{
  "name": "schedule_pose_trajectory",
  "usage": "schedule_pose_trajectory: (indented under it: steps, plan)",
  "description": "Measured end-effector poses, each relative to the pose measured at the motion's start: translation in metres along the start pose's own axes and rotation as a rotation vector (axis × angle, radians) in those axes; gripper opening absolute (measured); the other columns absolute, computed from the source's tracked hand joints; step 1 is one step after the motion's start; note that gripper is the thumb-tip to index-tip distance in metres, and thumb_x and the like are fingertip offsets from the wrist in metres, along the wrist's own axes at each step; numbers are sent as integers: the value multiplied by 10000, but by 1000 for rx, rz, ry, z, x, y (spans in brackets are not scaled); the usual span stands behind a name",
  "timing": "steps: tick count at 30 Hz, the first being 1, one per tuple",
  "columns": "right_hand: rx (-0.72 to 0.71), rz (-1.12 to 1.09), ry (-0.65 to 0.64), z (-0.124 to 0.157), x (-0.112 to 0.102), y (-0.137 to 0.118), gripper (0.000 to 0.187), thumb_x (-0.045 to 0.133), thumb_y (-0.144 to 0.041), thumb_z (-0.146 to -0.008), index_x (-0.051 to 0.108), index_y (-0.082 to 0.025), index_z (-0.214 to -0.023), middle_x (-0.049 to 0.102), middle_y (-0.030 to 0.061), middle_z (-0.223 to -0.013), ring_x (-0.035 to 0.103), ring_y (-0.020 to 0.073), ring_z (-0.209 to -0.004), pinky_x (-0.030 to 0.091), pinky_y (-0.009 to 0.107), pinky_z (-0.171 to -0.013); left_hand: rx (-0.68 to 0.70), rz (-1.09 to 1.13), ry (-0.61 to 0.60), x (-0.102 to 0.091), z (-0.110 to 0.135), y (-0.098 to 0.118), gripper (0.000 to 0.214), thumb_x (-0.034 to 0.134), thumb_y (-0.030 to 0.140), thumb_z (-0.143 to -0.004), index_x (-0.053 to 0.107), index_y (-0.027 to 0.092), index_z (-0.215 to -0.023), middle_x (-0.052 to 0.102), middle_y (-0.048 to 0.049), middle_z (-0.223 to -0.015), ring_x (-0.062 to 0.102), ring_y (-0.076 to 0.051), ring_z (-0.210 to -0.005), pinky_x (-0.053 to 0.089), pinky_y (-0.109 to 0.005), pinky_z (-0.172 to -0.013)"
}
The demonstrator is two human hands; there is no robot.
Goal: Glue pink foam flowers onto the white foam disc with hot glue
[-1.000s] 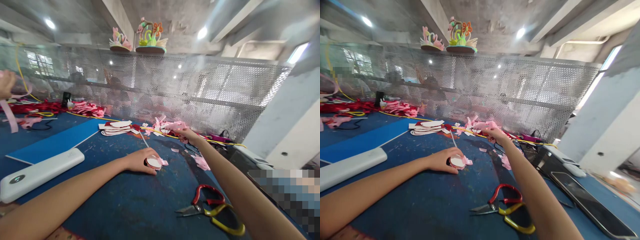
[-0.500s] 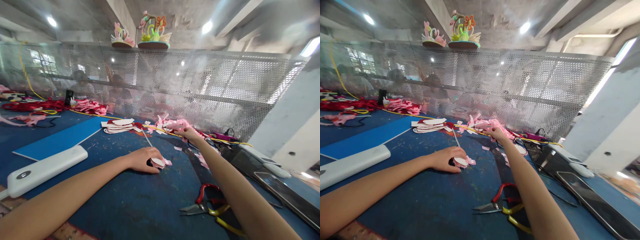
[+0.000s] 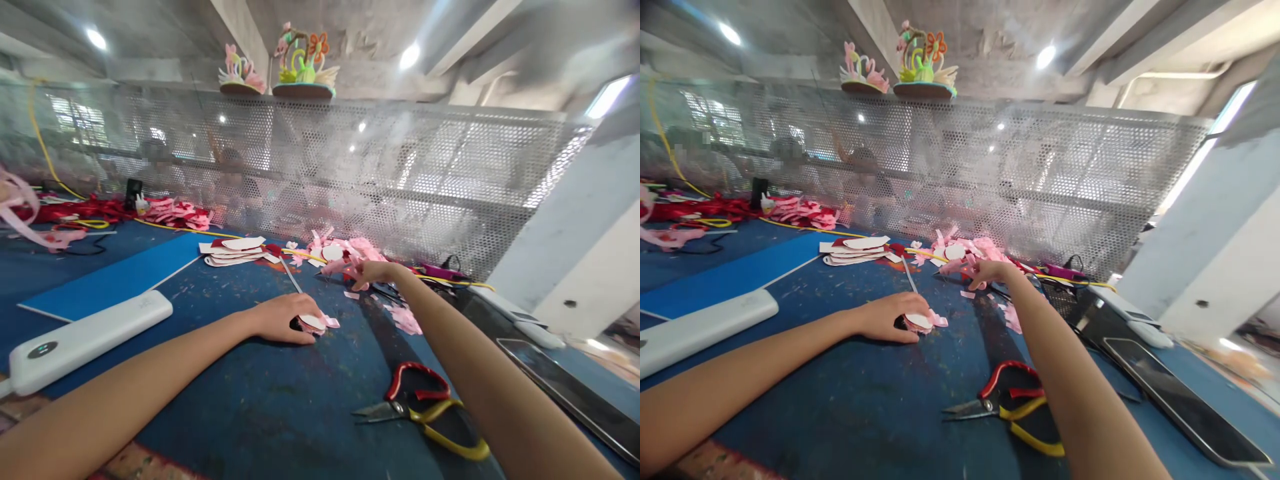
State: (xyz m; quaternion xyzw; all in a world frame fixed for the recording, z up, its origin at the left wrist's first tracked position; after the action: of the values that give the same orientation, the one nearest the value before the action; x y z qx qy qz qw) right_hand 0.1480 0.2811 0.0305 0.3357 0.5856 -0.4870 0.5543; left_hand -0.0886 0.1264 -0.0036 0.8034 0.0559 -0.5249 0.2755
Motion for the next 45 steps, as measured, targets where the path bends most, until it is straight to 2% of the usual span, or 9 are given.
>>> schedule_pose_trajectory:
  steps: [5,12,19,26,34,45]
  plan:
    - [-71,-64,-92,11,-5,8,211,685,-318,-502,578,-175,-616,508,-37,-567,484,130,-566,345,229,-510,11,9,-2,1,0,-1,416,606,366,-761,541,206,-1139,534,-73,-1194,499,-217,-1103,351,-323,-980]
    - [-113,-55,-51,7,-4,13,223,661,-279,-503,602,-175,-692,542,-20,-649,509,154,-632,347,236,-540,4,19,2,0,1,-1,400,603,364,-762,546,223,-1132,535,-66,-1195,497,-216,-1108,344,-319,-985]
    - [-108,-2,-41,8,-6,8,178,653,-265,-510,585,-174,-647,539,-18,-642,504,147,-618,334,235,-523,-6,22,-2,-1,0,1,407,607,369,-756,545,230,-1134,531,-63,-1203,497,-225,-1108,347,-330,-983]
    - [-89,28,-92,3,-3,13,193,663,-247,-484,569,-178,-637,524,-28,-593,492,139,-560,320,235,-489,1,17,-3,-1,0,0,415,605,365,-758,540,222,-1142,535,-69,-1198,500,-222,-1103,350,-326,-981]
    - [-117,29,-61,5,0,14,204,670,-290,-491,570,-180,-630,529,-22,-626,496,153,-616,321,241,-532,6,13,-5,-1,1,0,407,598,372,-765,542,238,-1146,532,-64,-1203,499,-225,-1105,338,-337,-990]
    - [-105,-46,-98,14,-3,17,285,679,-365,-508,460,-184,-524,410,-54,-511,405,106,-517,298,229,-502,9,-5,-14,0,1,0,401,586,372,-774,533,237,-1147,534,-60,-1197,500,-215,-1102,348,-322,-981]
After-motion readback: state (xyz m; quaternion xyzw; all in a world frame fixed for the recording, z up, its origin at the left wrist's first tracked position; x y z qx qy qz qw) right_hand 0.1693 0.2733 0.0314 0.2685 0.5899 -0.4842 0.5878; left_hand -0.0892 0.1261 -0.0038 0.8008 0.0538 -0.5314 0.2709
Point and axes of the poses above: each hand's wrist, its own z-axis away from the middle knuckle, its own x-axis out of the palm, y = z × x, the point moved 4 cm from there along -z, towards the middle knuckle
